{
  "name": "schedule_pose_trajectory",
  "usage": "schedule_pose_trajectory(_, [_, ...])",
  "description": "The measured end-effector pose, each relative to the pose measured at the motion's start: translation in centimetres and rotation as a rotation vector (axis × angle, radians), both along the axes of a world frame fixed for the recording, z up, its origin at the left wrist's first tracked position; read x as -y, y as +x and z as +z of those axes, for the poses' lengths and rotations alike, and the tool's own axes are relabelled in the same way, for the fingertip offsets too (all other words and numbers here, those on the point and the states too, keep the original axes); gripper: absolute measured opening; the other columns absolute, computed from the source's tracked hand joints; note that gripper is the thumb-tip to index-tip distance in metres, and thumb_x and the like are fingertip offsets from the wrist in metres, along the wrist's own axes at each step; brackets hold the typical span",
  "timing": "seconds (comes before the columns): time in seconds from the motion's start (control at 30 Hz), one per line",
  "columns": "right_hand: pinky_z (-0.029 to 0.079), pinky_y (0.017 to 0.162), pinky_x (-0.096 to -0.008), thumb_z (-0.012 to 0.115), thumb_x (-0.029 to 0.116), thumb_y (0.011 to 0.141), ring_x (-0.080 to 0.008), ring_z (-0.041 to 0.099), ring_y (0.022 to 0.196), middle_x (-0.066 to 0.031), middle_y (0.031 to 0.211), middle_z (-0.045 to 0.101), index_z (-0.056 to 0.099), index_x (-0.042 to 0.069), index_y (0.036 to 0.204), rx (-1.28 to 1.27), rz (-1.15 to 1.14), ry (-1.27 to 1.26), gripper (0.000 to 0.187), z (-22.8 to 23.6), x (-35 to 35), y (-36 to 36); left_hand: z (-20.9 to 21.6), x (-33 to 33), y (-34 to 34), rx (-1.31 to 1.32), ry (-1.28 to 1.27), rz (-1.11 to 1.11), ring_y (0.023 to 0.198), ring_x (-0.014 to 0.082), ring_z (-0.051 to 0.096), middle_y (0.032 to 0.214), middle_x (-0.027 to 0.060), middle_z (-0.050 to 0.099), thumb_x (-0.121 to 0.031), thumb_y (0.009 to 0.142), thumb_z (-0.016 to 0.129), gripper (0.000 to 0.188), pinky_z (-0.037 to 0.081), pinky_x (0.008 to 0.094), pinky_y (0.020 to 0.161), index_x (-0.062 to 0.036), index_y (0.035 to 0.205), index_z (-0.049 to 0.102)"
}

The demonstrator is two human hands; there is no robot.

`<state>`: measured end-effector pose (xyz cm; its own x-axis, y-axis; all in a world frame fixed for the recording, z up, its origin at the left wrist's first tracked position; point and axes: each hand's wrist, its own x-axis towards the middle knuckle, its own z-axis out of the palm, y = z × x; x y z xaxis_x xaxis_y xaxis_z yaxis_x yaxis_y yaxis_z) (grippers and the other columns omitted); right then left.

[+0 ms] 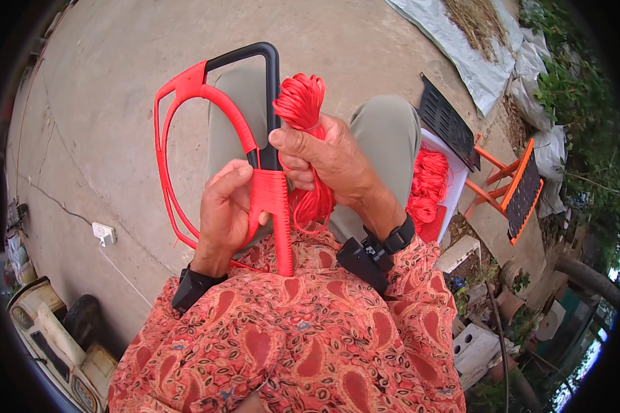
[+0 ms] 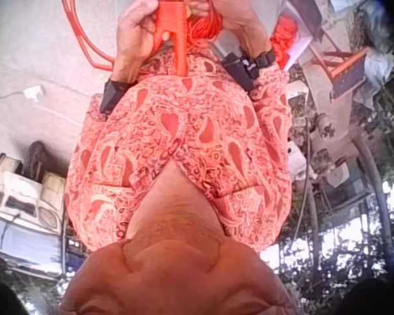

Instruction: The person is winding a red plastic rope around a plastic frame for furniture manufacturing.

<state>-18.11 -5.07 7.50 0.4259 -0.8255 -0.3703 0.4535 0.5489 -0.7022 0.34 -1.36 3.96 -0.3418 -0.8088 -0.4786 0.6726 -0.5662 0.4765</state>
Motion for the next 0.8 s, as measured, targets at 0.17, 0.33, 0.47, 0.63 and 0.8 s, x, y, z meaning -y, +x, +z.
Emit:
schedule_pose_trajectory(0.17, [0.027,0.042,-0.0198,0.066,0.019,0.09,-0.0022,0.035,0.049,0.0063,0.061,0.04,0.05,0.009,0.086,-0.134,0.063,-0.04,0.019,0.6,0.7,-0.2,0.8,0.8,-0.7,0.08,-0.003,-0.078,0.053,0.017,0.059,0.077,0.0116,0.062,-0.016,0.094,0.051,0.02,0.047,0.0265,0.042,0.0034,0.096,0.055])
schedule_pose_trajectory(0.33, [0.025,0.041,-0.0199,0.065,0.018,0.09,-0.0018,0.034,0.048,0.0074,0.059,0.037,0.048,0.01,0.083,-0.151,0.129,-0.045,0.02,0.4,1.3,-0.6,1.0,1.6,-1.0,0.048,0.021,-0.123,0.055,0.0154,0.061,0.079,0.0101,0.064,-0.018,0.095,0.052,0.022,0.049,0.0255,0.042,0.0028,0.098,0.056])
schedule_pose_trajectory(0.47, [0.023,0.04,-0.0202,0.066,0.019,0.089,-0.002,0.033,0.047,0.0077,0.058,0.036,0.047,0.011,0.081,-0.159,0.151,-0.036,0.022,0.9,1.4,-0.6,0.0,0.9,-1.2,-0.018,-0.019,-0.013,0.057,0.0165,0.062,0.08,0.0116,0.064,-0.019,0.096,0.053,0.022,0.05,0.0268,0.043,0.0031,0.098,0.056])
schedule_pose_trajectory(0.63, [0.023,0.04,-0.02,0.066,0.02,0.089,-0.0019,0.032,0.047,0.0077,0.059,0.036,0.046,0.011,0.081,-0.117,0.15,-0.019,0.023,0.6,1.3,-0.6,-0.8,0.2,-0.5,0.032,-0.057,-0.022,0.056,0.0169,0.062,0.079,0.0118,0.064,-0.019,0.097,0.052,0.022,0.049,0.0271,0.042,0.003,0.097,0.055])
schedule_pose_trajectory(0.8, [0.024,0.041,-0.0194,0.066,0.02,0.089,-0.0014,0.032,0.048,0.0081,0.06,0.036,0.047,0.012,0.085,-0.147,0.196,0.003,0.02,0.7,1.4,-0.7,-0.9,-0.3,-0.4,0.053,-0.086,-0.038,0.056,0.0161,0.061,0.08,0.0115,0.064,-0.019,0.097,0.052,0.022,0.049,0.0266,0.042,0.0026,0.097,0.056])
